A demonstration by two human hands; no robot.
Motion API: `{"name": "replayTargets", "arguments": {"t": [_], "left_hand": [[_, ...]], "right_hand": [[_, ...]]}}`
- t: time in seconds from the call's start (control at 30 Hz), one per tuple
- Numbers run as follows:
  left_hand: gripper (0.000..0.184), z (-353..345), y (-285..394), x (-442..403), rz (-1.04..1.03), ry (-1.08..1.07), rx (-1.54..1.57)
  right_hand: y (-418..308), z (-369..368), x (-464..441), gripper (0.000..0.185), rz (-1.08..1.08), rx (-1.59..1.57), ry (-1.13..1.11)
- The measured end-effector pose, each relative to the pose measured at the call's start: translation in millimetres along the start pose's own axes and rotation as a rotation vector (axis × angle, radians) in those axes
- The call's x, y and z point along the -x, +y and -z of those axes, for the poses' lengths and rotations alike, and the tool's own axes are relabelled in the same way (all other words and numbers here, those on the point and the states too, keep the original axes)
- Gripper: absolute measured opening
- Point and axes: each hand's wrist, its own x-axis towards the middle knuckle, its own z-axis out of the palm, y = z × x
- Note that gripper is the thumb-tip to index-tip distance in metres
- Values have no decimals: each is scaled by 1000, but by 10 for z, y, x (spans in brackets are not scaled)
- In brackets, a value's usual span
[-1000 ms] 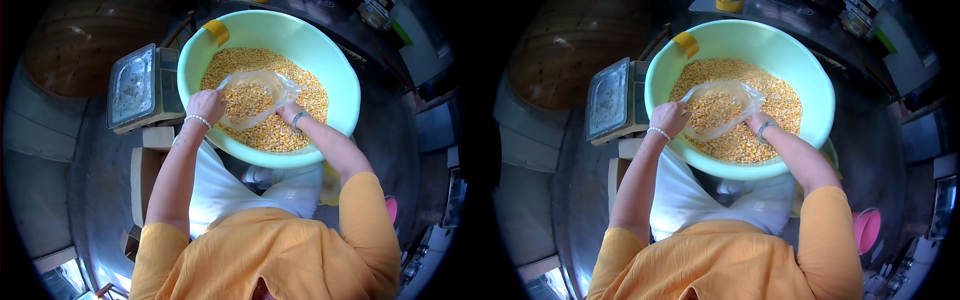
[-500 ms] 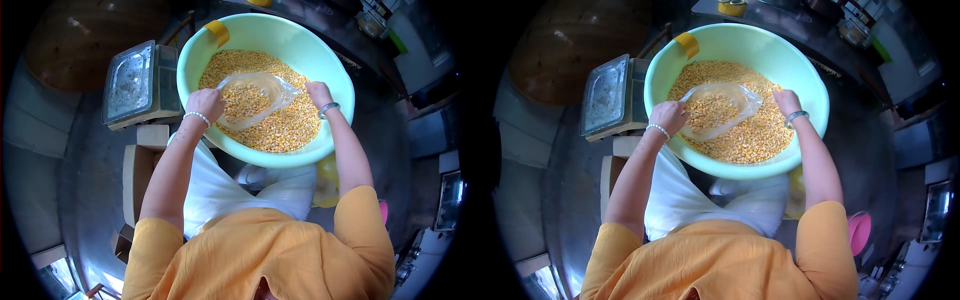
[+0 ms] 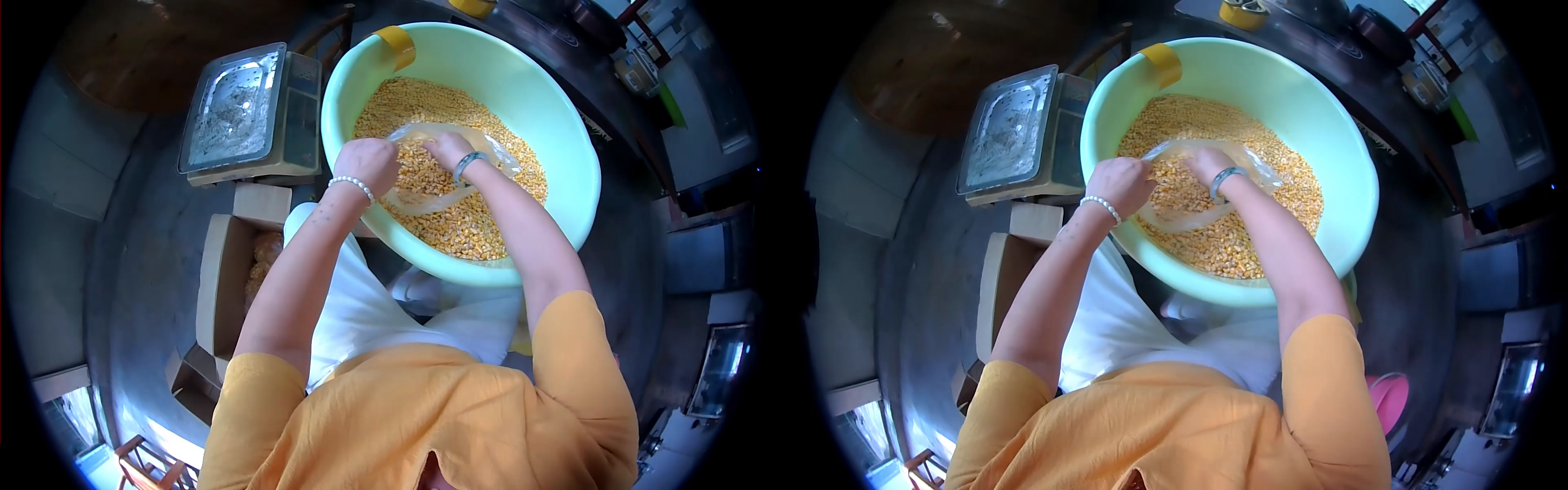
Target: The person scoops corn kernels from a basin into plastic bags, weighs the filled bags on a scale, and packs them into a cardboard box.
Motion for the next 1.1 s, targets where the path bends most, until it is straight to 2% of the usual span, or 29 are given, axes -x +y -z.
{"name": "replayTargets", "arguments": {"t": [0.07,0.17,0.3,0.43,0.5,0.6,0.7,0.77,0.87,0.97,1.0,1.1], "left_hand": [[20,0,4,-4,14,-15,-1],[18,49,18,6,11,-21,-1],[17,59,28,28,0,5,20],[17,63,35,23,8,-7,29],[17,33,18,13,11,-5,28],[19,36,27,5,22,-22,10],[18,-3,9,-10,13,-19,-23],[19,-2,8,-11,14,-22,-34],[21,1,14,4,13,-24,-38],[22,29,35,8,10,-28,-41],[22,41,44,14,11,-30,-41],[21,60,67,23,9,-36,-44]], "right_hand": [[218,-97,-106,38,-86,29,65],[434,-187,-178,37,-81,14,213],[347,-8,-157,33,-217,66,44],[302,96,-48,28,-200,15,5],[306,127,64,27,-162,-79,58],[350,149,213,31,23,56,113],[-1,221,670,37,250,100,108],[-121,113,876,41,409,73,58],[-159,8,1070,38,464,126,-191],[-37,-93,1099,36,558,130,-194],[-47,-19,1131,30,574,56,-141],[-21,320,1206,21,687,-297,353]]}}
